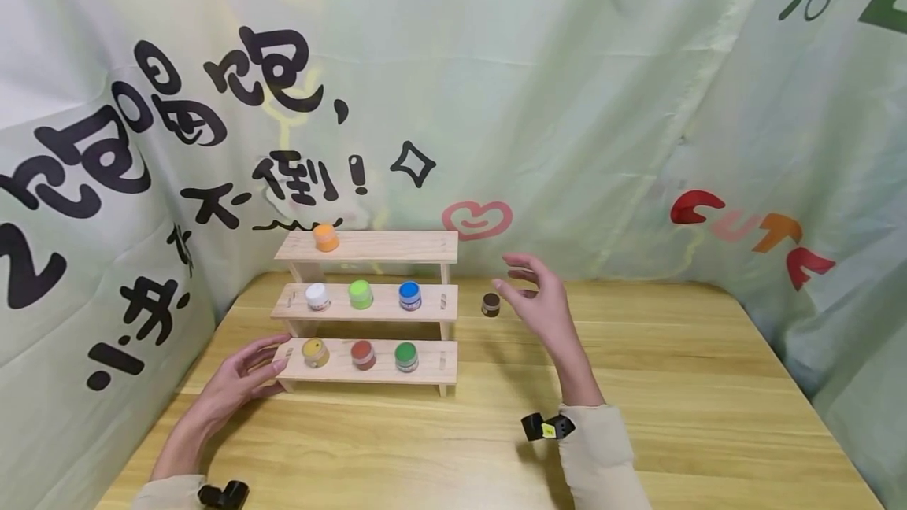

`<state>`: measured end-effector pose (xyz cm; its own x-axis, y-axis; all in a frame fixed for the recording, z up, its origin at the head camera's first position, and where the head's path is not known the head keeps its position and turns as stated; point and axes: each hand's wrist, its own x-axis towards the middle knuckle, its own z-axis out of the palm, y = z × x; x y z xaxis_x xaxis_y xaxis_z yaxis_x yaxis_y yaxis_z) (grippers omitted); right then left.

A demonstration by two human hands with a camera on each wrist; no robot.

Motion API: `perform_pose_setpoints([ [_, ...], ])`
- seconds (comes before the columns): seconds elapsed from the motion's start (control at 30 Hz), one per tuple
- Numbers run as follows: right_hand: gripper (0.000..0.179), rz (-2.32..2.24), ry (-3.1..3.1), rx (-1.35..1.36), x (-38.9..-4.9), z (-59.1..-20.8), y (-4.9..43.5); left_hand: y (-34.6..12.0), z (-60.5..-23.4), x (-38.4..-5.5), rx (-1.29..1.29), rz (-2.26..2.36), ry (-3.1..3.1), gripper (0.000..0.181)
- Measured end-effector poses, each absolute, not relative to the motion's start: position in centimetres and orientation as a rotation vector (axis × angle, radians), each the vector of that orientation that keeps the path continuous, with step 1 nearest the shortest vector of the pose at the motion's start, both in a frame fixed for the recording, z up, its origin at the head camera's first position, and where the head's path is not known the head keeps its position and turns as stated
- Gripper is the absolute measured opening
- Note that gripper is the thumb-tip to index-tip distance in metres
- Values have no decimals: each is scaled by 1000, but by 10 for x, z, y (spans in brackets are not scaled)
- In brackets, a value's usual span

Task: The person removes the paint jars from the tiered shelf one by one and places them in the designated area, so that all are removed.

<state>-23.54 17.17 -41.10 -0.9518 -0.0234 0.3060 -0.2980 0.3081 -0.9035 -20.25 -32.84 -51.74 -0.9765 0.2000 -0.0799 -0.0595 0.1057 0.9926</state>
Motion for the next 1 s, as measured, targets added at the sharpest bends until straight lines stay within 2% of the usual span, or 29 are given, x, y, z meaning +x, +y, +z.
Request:
perform_pose_setpoints([
  [0.4, 45, 1698, -2248, 566, -250, -368, 104, -331, -516, -205, 131, 1959, 2206, 58],
  [0.73, 41, 1799, -2220, 703, -274, -361, 41, -332, -520, -202, 115, 1953, 2204, 59],
  [1.0, 43, 1847, -2216, 755, -290, -352, 9, -329, -519, -204, 102, 1963, 2196, 59],
])
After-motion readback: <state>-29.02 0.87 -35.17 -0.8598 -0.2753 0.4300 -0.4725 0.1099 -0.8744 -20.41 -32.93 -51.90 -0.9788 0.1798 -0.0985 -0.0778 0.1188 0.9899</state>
